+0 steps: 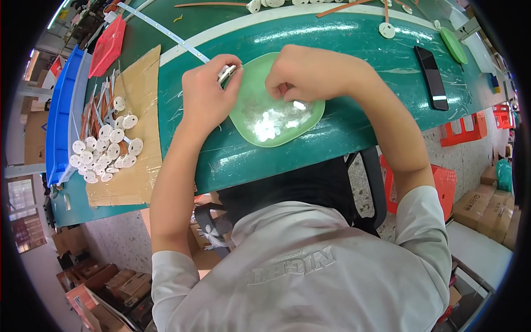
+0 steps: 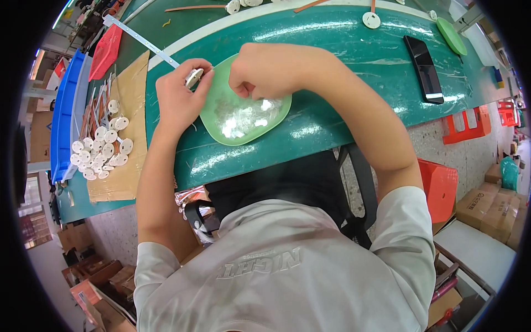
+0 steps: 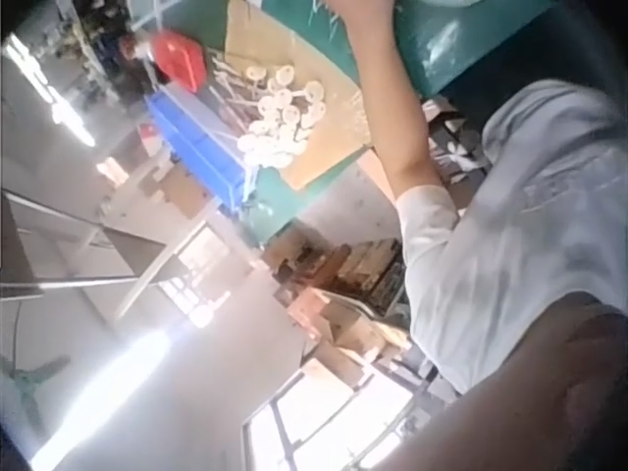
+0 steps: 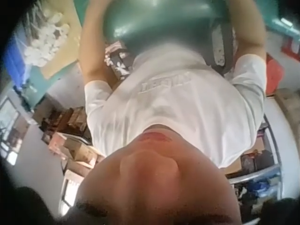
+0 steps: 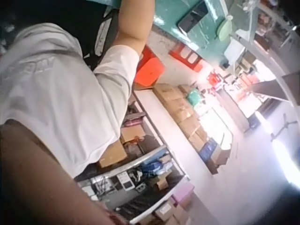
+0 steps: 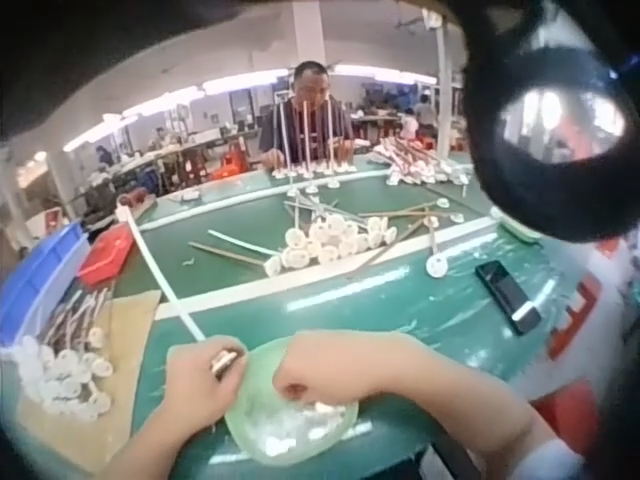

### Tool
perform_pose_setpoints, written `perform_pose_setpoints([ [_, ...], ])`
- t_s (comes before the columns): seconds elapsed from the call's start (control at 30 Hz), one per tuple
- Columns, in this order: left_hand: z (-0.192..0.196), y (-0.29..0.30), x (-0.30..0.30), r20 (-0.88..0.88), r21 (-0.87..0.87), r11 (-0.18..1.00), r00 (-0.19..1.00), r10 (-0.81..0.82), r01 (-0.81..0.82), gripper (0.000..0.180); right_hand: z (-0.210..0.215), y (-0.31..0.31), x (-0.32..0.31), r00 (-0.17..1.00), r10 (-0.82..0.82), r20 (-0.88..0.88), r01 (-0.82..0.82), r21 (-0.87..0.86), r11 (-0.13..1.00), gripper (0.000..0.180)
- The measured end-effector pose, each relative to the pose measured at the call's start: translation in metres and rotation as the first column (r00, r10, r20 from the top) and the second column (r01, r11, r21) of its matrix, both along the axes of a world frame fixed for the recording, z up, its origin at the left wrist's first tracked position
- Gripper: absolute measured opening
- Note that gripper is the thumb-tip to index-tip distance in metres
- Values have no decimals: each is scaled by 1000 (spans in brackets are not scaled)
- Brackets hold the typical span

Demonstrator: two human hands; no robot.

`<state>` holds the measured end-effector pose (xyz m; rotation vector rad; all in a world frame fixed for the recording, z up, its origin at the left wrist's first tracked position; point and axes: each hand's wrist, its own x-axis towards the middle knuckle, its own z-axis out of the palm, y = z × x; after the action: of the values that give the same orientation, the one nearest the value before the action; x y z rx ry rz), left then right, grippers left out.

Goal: Assembling LED light strips into plastic bases and securing them by hand.

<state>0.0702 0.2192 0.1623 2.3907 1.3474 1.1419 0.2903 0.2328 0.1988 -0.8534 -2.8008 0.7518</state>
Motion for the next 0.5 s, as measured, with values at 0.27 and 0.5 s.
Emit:
perform_pose_setpoints([
  [0.27,2,-2,0,14,50,999,1000,-9,9,13,3,6,1,977,45,-210,-37,45,998,11],
  [0.5,9,-4,3,190,69,997,981,-33,20,9,3,6,3,941,-34,-336,40,9,999,10],
])
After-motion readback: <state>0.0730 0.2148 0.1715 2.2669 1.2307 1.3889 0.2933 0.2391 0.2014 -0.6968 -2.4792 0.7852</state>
